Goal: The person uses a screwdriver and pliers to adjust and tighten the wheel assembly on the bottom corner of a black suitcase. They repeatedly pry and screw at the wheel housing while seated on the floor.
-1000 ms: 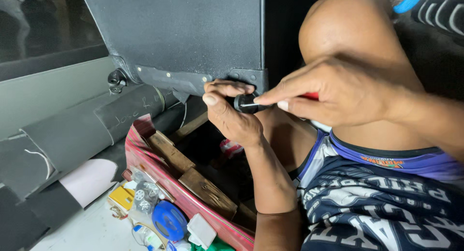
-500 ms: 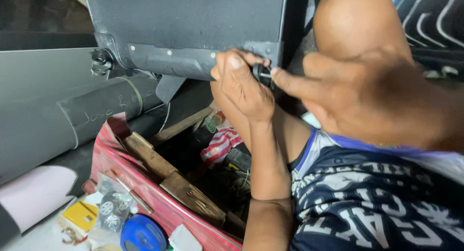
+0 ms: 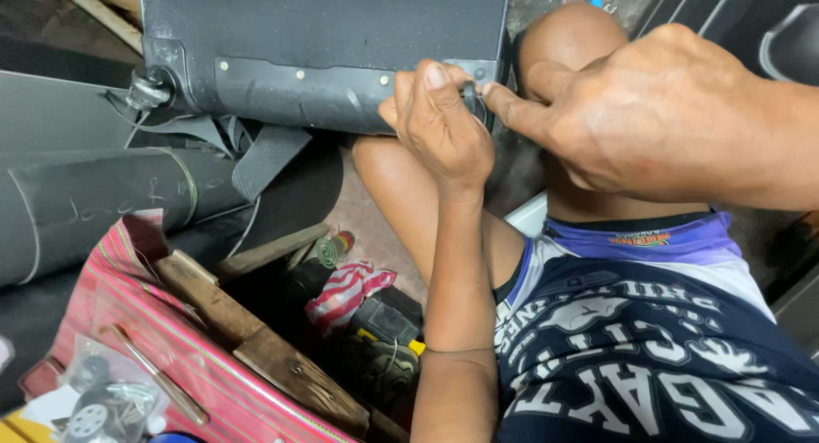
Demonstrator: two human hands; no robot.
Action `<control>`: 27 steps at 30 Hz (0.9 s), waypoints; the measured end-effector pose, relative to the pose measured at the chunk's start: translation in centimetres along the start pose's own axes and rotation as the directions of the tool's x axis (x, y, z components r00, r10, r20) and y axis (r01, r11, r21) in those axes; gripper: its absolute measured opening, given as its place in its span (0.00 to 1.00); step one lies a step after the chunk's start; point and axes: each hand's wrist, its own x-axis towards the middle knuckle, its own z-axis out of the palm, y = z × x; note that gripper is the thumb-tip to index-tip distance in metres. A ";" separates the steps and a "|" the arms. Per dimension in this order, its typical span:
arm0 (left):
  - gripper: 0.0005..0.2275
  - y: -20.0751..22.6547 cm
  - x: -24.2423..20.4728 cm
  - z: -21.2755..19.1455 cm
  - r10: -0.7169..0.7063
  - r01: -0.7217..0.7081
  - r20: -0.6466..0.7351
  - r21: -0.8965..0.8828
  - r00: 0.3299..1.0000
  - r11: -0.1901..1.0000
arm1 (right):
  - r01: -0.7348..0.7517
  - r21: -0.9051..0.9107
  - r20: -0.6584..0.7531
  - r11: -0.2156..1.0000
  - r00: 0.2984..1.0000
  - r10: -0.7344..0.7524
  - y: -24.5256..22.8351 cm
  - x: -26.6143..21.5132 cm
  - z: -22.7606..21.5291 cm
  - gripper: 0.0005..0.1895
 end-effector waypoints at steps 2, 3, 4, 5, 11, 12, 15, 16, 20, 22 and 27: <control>0.23 -0.2 0.0 0.1 -0.005 0.006 -0.021 0.024 1.000 1.000 | 0.067 -0.045 -0.069 0.997 0.995 -0.070 0.0 -0.2 -0.1 0.35; 0.23 -0.2 0.0 0.0 -0.005 0.006 -0.031 0.012 1.000 1.000 | 0.073 0.050 -0.127 0.996 0.990 -0.066 0.3 0.0 0.4 0.32; 0.23 -0.2 0.0 0.0 -0.006 0.006 -0.041 0.001 0.999 1.000 | 0.085 0.144 -0.183 0.986 0.981 -0.057 1.2 0.6 1.0 0.29; 0.23 -0.1 0.0 0.0 -0.001 0.001 -0.032 -0.015 0.999 1.000 | 0.088 0.249 -0.237 0.964 0.971 -0.028 1.9 1.0 1.8 0.26; 0.23 -0.1 -0.2 -0.5 -0.006 0.006 0.003 -0.032 1.000 0.999 | -0.111 0.989 0.125 0.102 0.981 -0.146 4.9 1.2 5.7 0.21; 0.23 -0.1 -0.2 -0.5 -0.001 0.001 -0.001 -0.042 1.000 0.999 | -0.024 0.987 0.041 0.157 0.993 -0.106 4.9 1.0 5.8 0.22; 0.23 -0.2 -0.1 -0.4 0.008 -0.007 0.005 -0.070 1.000 0.998 | 0.084 0.969 -0.092 0.231 0.995 0.026 4.5 -0.5 5.4 0.23; 0.23 0.0 -0.2 -0.5 -0.001 0.002 0.014 -0.077 1.000 0.997 | 0.025 0.981 -0.041 0.191 0.996 0.085 4.7 -1.8 5.1 0.22; 0.22 0.3 -0.1 -0.9 -0.012 0.014 0.019 -0.085 1.000 0.996 | -0.010 0.963 -0.076 0.269 0.948 0.309 3.2 -2.0 5.3 0.20; 0.23 0.1 0.2 -0.8 0.010 -0.010 0.000 -0.063 1.000 0.998 | 0.036 0.979 -0.087 0.202 0.964 0.252 2.4 -1.0 6.1 0.20; 0.24 -0.3 -0.3 -0.9 0.008 -0.007 0.042 -0.026 0.999 1.000 | 0.083 0.993 -0.102 0.087 0.966 0.238 0.4 0.8 9.0 0.21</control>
